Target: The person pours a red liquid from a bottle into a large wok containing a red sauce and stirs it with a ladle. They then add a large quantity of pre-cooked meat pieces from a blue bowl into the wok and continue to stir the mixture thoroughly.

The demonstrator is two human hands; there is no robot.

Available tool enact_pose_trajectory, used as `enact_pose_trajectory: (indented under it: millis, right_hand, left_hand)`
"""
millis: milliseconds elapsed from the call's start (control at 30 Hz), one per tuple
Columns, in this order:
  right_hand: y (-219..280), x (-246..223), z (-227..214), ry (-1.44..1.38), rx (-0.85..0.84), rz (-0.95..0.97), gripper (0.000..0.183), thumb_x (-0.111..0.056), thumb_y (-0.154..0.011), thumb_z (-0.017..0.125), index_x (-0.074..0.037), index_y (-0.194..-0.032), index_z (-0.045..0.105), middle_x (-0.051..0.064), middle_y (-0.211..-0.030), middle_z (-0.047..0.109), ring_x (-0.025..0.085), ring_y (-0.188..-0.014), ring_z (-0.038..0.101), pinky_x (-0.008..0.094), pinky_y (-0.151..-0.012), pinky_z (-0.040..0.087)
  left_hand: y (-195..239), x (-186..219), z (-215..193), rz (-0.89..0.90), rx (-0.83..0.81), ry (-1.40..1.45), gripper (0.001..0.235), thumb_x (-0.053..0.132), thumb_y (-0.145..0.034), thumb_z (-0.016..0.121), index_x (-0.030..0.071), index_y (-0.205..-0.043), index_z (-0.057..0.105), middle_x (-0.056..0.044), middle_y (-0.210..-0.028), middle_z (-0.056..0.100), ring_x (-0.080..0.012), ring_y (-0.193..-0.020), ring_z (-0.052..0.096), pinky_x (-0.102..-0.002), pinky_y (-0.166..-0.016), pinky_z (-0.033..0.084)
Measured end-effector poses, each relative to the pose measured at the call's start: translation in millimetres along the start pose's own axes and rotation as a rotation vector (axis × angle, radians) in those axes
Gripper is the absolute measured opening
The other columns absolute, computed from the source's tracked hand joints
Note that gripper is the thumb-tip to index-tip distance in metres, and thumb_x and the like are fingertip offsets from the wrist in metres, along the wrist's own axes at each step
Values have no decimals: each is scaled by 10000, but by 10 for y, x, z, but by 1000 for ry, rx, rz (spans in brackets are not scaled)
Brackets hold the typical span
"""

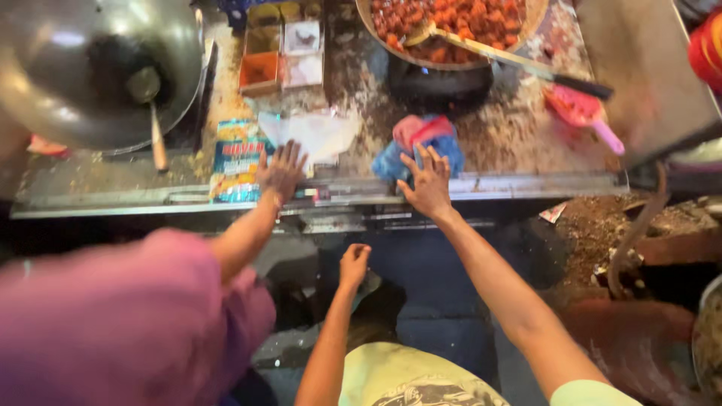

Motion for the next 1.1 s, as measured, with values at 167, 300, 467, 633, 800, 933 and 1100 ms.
enact_pose_trajectory:
  millis: [167, 300, 467, 633, 800, 933, 1100]
  right_hand:
    - [-744, 509, 529, 38, -138, 317, 748, -627, -890, 620, -273, -1530, 466, 171, -1651, 267, 453, -1492, 200, 780, -1112, 94]
    - [-606, 512, 719, 206, -45, 220, 724, -571, -920, 606, -199, -1529, 481, 181, -1605, 385, 401, -1493, 321, 711, -1179, 146]
    - [-546, 490, 621, 177, -48, 222, 692, -518, -920, 632, -172, -1506, 506, 188, -1572, 441, 381, -1467, 385, 636, -1203, 202]
    - [-666, 416, 537, 170, -45, 215, 660, -491, -914, 642, -167, -1477, 526, 180, -1554, 463, 386, -1448, 416, 613, -1188, 239]
    - [-698, 428, 564, 189, -36, 209, 657, -487, -899, 650, -171, -1466, 552, 156, -1547, 479, 359, -1445, 423, 625, -1195, 236]
    - [-656, 445, 543, 180, -15, 190, 656, -481, -911, 652, -164, -1476, 552, 158, -1554, 481, 353, -1455, 416, 616, -1202, 238]
    - [-622, 447, 559, 157, -15, 190, 652, -477, -907, 655, -159, -1467, 554, 162, -1543, 487, 357, -1451, 413, 610, -1205, 230]
  left_hand:
    - [-2096, 781, -1220, 105, -603, 1679, 571, 423, -1097, 349, 10, -1485, 419, -143, -1626, 284, -289, -1519, 215, -518, -1247, 96]
    - [-2301, 851, -1463, 33, -683, 1845, 667, 447, -1110, 270, 0, -1605, 301, -161, -1740, 197, -319, -1618, 120, -548, -1302, 12]
    - [-2173, 902, -1362, -102, -462, 1692, 686, 461, -1082, 247, 35, -1618, 284, -142, -1746, 148, -296, -1614, 91, -544, -1295, 10]
    - [-2216, 1008, -1418, -59, -522, 1823, 685, 449, -1096, 250, 19, -1627, 286, -152, -1751, 145, -305, -1617, 91, -547, -1297, -2]
    - [-2217, 974, -1391, -73, -522, 1823, 681, 462, -1098, 264, 26, -1621, 294, -150, -1745, 155, -294, -1611, 101, -531, -1295, 3]
    - [-2187, 979, -1409, -58, -530, 1815, 669, 456, -1099, 264, 32, -1616, 299, -143, -1743, 162, -296, -1610, 107, -531, -1297, 2]
    - [-2173, 1008, -1408, -46, -525, 1792, 667, 458, -1101, 259, 37, -1617, 295, -141, -1744, 159, -289, -1614, 104, -529, -1303, -2]
Point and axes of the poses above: each hand's wrist, its own y-axis away from the middle knuckle, its own z-axis out of the palm, x = y × z, the point moved 4 cm from there along -y, towards the middle knuckle
